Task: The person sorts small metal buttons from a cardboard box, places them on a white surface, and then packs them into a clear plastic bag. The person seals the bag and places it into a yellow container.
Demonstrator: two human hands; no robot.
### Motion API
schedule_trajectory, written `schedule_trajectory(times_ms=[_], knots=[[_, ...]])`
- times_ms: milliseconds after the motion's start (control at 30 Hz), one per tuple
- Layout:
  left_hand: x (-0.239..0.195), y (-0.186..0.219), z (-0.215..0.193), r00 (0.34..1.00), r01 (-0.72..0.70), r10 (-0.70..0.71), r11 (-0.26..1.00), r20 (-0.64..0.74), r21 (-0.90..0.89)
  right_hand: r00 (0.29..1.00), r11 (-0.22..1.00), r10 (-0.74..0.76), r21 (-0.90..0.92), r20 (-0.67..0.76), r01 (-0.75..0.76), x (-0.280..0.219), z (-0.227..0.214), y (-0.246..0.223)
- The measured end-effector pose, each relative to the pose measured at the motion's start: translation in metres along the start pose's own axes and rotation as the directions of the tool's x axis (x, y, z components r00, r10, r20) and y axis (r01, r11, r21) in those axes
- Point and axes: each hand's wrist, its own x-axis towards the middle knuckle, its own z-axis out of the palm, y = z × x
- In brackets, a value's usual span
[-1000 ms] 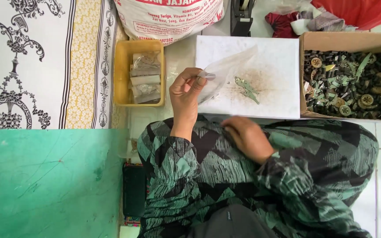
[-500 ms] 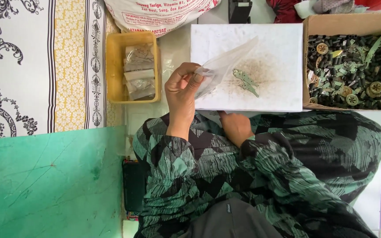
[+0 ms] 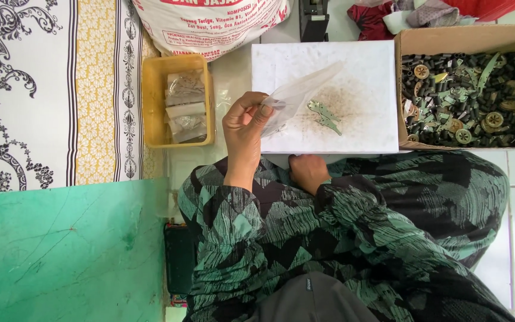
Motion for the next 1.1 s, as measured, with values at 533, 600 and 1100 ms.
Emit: schedule_trajectory(times_ms=[533, 600, 1100], knots=[[0.023, 0.019, 0.034, 0.998, -0.029, 0.028, 0.999, 0.051, 0.02, 0.933, 0.558, 0.35, 0.784, 0.077, -0.274, 0.006, -0.296, 0.067], [0.022, 0.021, 0.042, 0.999, 0.017, -0.017, 1.0, 0.049, 0.008, 0.881, 0.496, 0.447, 0.863, -0.156, -0.099, 0.011, -0.329, 0.079], [0.021, -0.013, 0.016, 0.98, 0.129, -0.11, 0.986, 0.165, -0.104, 0.821, 0.862, 0.142, 0.477, -0.552, 0.172, 0.068, -0.4, 0.067]])
